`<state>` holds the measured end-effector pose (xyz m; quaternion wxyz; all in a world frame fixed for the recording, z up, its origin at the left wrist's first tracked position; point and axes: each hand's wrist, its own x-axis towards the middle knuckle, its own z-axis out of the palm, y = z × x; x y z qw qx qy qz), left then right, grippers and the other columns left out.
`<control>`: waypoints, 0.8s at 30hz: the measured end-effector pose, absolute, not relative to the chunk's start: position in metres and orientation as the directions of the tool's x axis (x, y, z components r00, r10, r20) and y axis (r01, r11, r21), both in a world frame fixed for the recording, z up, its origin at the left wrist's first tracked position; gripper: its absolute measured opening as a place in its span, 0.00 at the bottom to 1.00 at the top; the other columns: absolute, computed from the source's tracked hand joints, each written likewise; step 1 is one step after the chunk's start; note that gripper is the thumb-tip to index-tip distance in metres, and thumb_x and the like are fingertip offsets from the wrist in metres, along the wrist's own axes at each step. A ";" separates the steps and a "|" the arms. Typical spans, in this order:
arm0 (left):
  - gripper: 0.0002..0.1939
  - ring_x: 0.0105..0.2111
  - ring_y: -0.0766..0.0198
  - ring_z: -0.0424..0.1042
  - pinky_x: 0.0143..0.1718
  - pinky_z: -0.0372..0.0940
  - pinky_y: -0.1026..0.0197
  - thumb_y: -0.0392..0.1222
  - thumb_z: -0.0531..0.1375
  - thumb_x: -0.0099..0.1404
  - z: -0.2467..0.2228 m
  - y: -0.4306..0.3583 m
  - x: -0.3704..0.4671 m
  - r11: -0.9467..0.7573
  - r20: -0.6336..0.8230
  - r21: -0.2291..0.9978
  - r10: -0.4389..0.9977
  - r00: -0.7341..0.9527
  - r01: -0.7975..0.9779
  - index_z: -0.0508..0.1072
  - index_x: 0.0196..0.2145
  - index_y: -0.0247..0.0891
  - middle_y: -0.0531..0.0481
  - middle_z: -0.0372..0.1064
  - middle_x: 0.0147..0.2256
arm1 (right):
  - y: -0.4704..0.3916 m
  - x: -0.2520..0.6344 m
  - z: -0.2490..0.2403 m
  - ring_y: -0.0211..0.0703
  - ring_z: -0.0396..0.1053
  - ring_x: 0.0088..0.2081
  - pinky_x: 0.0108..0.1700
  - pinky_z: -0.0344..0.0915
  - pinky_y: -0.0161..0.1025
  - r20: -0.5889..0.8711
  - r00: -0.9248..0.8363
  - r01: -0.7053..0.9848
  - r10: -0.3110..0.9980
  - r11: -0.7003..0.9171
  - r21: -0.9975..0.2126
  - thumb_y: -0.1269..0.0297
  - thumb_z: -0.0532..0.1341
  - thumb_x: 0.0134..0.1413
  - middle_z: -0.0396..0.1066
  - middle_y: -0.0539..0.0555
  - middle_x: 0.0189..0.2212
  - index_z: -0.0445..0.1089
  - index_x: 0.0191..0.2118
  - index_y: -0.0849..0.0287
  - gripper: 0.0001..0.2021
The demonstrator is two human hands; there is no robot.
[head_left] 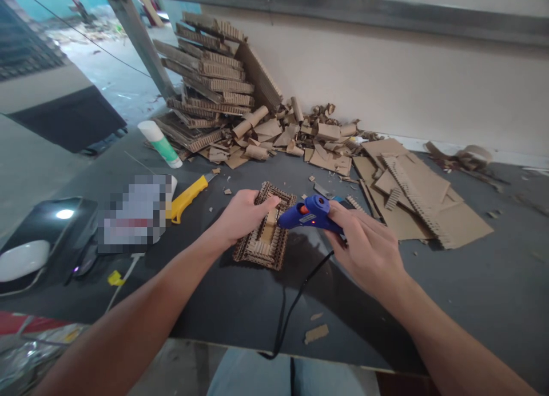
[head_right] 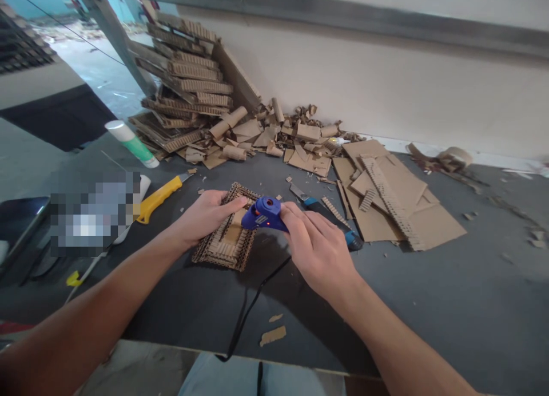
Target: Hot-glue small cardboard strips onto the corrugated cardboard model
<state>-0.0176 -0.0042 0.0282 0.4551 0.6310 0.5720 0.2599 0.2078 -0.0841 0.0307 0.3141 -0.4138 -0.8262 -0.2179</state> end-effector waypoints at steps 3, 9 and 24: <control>0.21 0.24 0.64 0.62 0.24 0.55 0.63 0.57 0.61 0.60 0.029 -0.004 -0.018 0.053 -0.178 0.868 0.962 0.209 0.494 0.66 0.22 0.37 0.53 0.62 0.22 | -0.083 0.208 0.031 0.49 0.79 0.40 0.42 0.75 0.42 0.709 -0.451 0.820 0.542 0.565 0.090 0.74 0.58 0.64 0.79 0.65 0.44 0.64 0.58 0.64 0.18; 0.21 0.24 0.63 0.63 0.25 0.55 0.63 0.58 0.60 0.61 0.031 -0.005 -0.018 0.055 -0.181 0.884 0.956 0.232 0.464 0.67 0.23 0.37 0.53 0.63 0.21 | -0.075 0.214 0.019 0.45 0.78 0.36 0.39 0.73 0.38 0.749 -0.334 0.872 0.572 0.489 0.015 0.68 0.63 0.59 0.80 0.58 0.39 0.67 0.54 0.59 0.17; 0.23 0.27 0.62 0.65 0.28 0.57 0.61 0.60 0.59 0.64 0.023 0.003 -0.027 -0.064 0.054 0.868 0.998 0.035 0.492 0.66 0.24 0.38 0.50 0.65 0.24 | -0.059 0.228 0.014 0.44 0.69 0.23 0.24 0.55 0.38 0.313 -0.113 0.989 0.943 0.136 -0.055 0.51 0.61 0.57 0.74 0.55 0.26 0.71 0.38 0.60 0.15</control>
